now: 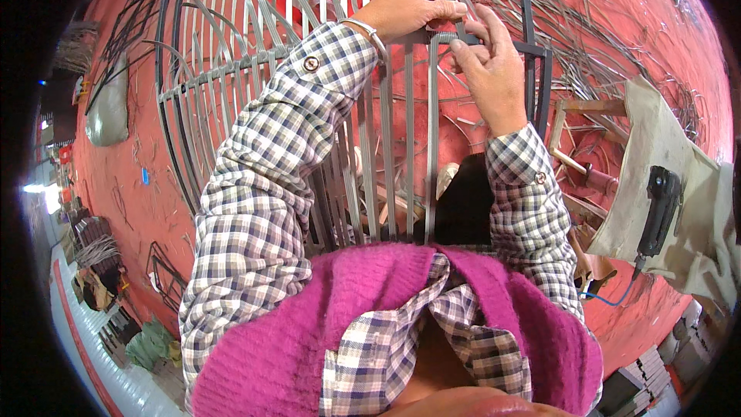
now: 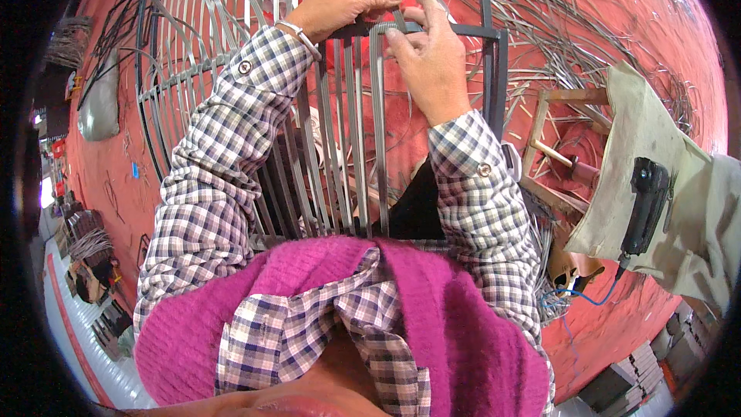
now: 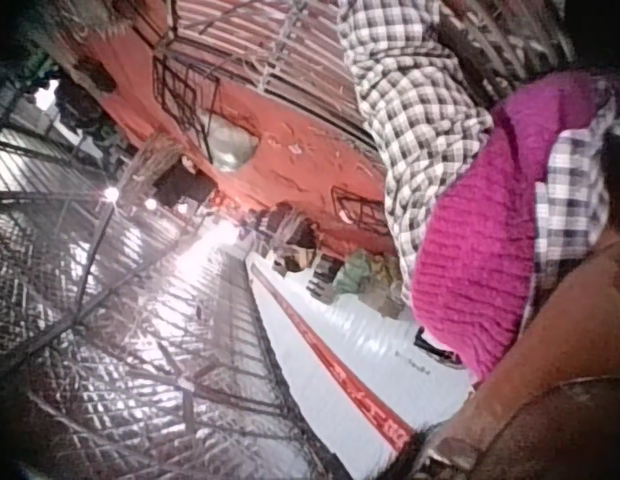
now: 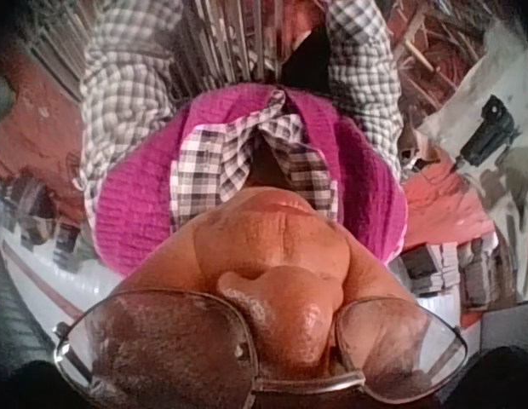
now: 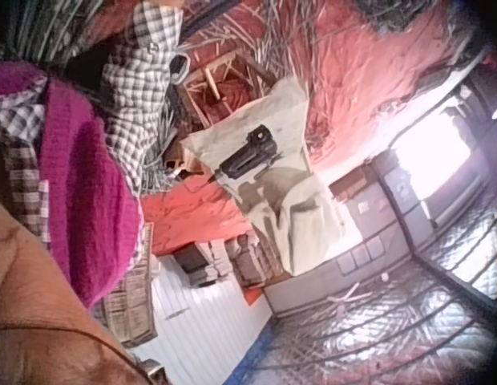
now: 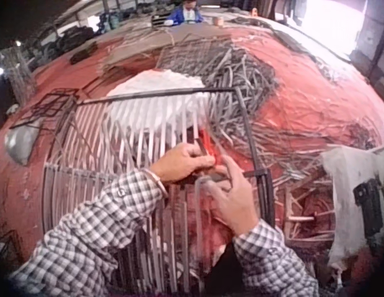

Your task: The person walks to a metal frame on the floor and begins assembling it by hand. They insert thin metal rods into the frame and secure them using a handheld power tool. The person repeatedly positions and fastens rods along the frame's length.

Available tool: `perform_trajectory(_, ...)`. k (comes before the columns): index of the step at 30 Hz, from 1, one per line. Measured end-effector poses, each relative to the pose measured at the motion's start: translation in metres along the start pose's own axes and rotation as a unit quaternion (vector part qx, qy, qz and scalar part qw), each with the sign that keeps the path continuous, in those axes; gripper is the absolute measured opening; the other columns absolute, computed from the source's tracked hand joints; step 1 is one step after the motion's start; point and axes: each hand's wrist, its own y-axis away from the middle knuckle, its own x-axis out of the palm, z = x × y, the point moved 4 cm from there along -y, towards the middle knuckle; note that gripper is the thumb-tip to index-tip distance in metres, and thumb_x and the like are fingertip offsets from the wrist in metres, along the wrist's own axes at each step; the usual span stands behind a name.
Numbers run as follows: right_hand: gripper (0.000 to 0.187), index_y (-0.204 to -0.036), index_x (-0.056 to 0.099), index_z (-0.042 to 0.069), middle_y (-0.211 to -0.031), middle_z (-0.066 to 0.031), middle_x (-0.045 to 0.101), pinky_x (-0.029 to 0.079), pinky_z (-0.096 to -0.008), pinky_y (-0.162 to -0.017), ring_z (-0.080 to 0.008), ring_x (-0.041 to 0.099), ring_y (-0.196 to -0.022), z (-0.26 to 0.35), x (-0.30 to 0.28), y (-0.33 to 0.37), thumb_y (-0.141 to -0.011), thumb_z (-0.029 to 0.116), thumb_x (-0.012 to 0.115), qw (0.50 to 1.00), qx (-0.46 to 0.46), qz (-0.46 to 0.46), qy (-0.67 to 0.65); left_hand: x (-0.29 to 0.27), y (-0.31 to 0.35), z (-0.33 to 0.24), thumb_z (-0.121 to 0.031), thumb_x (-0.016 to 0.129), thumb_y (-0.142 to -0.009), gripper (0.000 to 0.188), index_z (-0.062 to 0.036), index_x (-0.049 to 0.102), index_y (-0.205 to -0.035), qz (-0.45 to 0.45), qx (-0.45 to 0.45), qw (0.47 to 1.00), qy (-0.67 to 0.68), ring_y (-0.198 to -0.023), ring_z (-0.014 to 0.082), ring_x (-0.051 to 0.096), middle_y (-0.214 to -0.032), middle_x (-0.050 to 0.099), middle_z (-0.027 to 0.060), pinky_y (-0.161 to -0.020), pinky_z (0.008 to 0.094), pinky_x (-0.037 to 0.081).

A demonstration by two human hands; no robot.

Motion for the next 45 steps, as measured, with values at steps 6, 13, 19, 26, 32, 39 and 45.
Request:
perform_trajectory(6,0.034,-0.120,0.046,-0.005,-0.083,-0.0083,0.062,0.047,-0.0203,-0.060,-0.0089,0.058,-0.066,-0.015,-0.006,-0.003,-0.087,0.002,0.054,0.987,0.044,0.020,-0.154,-0.001,0.002,-0.002,-0.032,0.068,-0.082,0.028,-0.0043,0.066,-0.080,-0.009,-0.002,1.000,-0.029,-0.061,0.0057,0.050,-0.065,0.057,-0.0018,-0.055,0.0220,0.040)
perform_trajectory(13,0.016,-0.100,0.055,-0.003,-0.076,-0.0014,0.056,0.043,-0.0204,-0.063,-0.0069,0.052,-0.068,-0.025,-0.015,0.013,-0.092,0.010,0.051,0.985,0.046,0.069,-0.153,-0.009,-0.010,0.017,-0.025,0.057,-0.091,0.025,-0.0011,0.065,-0.087,-0.085,0.012,0.977,0.195,-0.066,0.0077,0.056,-0.075,0.062,0.0010,-0.062,0.0226,0.045)
perform_trajectory(19,0.011,-0.095,0.056,0.001,-0.081,0.0010,0.054,0.040,-0.0185,-0.064,-0.0046,0.046,-0.071,-0.038,-0.015,0.021,-0.093,0.010,0.050,0.983,0.055,0.090,-0.150,-0.010,-0.009,0.012,-0.021,0.056,-0.091,0.022,-0.0004,0.065,-0.093,-0.116,0.071,0.987,0.082,-0.073,0.0094,0.058,-0.082,0.065,0.0034,-0.070,0.0237,0.047)
perform_trajectory(26,0.012,-0.095,0.056,0.000,-0.080,0.0015,0.053,0.039,-0.0194,-0.064,-0.0049,0.045,-0.072,-0.042,-0.023,0.023,-0.093,0.010,0.050,0.989,0.052,0.129,-0.040,-0.016,0.022,0.011,-0.014,0.053,-0.091,0.026,-0.0023,0.058,-0.113,0.024,0.003,0.994,-0.108,-0.091,0.0097,0.057,-0.100,0.062,0.0033,-0.083,0.0247,0.046)
perform_trajectory(32,0.012,-0.095,0.056,0.000,-0.076,-0.0001,0.052,0.039,-0.0203,-0.061,-0.0053,0.045,-0.069,-0.042,-0.017,0.023,-0.092,0.010,0.051,0.992,0.037,0.103,-0.056,-0.020,0.031,0.016,-0.010,0.050,-0.090,0.027,-0.0019,0.057,-0.114,0.058,0.061,0.981,-0.177,-0.090,0.0109,0.057,-0.100,0.061,0.0032,-0.083,0.0265,0.045)
perform_trajectory(39,0.012,-0.094,0.056,0.001,-0.070,0.0003,0.050,0.039,-0.0214,-0.055,-0.0059,0.044,-0.062,-0.038,-0.012,0.024,-0.092,0.011,0.051,0.994,0.026,0.108,-0.004,-0.017,0.032,0.009,-0.015,0.053,-0.084,0.029,-0.0039,0.061,-0.109,0.127,0.012,0.968,-0.217,-0.074,0.0101,0.054,-0.083,0.060,0.0023,-0.070,0.0259,0.044)
perform_trajectory(45,0.011,-0.091,0.056,0.001,-0.069,-0.0002,0.050,0.039,-0.0219,-0.056,-0.0068,0.045,-0.062,-0.033,-0.013,0.025,-0.092,0.011,0.051,0.994,0.027,0.106,0.000,-0.021,0.026,0.003,-0.013,0.051,-0.087,0.024,-0.0012,0.064,-0.103,0.089,0.045,0.987,-0.125,-0.078,0.0072,0.056,-0.086,0.064,0.0024,-0.066,0.0232,0.045)
